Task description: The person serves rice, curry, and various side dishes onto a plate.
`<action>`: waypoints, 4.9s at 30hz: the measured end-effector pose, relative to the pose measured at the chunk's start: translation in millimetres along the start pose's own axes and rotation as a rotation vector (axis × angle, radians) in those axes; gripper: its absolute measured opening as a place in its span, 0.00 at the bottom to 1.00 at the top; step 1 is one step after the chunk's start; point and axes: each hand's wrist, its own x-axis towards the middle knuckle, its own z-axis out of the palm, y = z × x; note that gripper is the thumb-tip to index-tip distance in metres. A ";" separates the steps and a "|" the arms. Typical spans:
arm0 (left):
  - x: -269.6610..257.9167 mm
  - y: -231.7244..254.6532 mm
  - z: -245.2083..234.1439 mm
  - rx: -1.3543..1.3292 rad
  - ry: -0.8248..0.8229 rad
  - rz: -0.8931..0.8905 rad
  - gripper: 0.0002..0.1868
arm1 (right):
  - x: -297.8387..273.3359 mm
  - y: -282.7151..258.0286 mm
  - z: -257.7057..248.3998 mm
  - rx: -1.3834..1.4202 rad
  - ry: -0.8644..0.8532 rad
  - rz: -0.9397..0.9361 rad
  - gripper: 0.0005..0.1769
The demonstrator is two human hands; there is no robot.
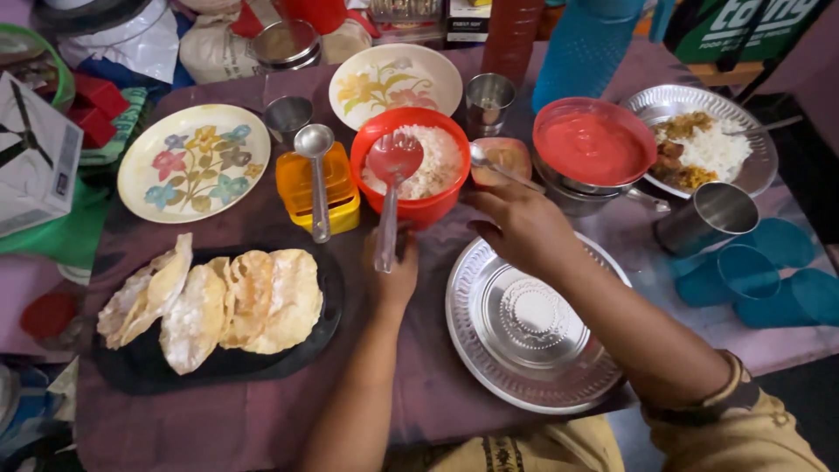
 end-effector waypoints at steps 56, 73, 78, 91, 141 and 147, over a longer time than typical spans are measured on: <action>49.8 -13.4 26.0 -0.871 0.027 -0.856 0.33 | 42.8 62.4 25.5 0.597 0.394 0.373 0.17; 41.7 -16.3 27.3 -0.898 0.089 -0.688 0.33 | 46.5 109.0 96.2 1.258 0.411 0.954 0.13; 36.9 -18.6 27.8 -0.789 0.077 -0.659 0.31 | 35.5 111.4 98.5 1.322 0.451 0.911 0.13; 34.3 -28.1 33.0 -0.687 0.110 -0.576 0.31 | 17.0 112.5 89.4 1.435 0.622 0.913 0.13; 15.9 -70.1 44.4 -0.850 0.056 -0.808 0.32 | -126.3 66.7 -18.6 0.860 0.222 0.371 0.17; 21.9 -53.1 37.8 -0.726 0.078 -0.559 0.31 | -130.2 74.3 -22.1 0.611 0.267 0.273 0.15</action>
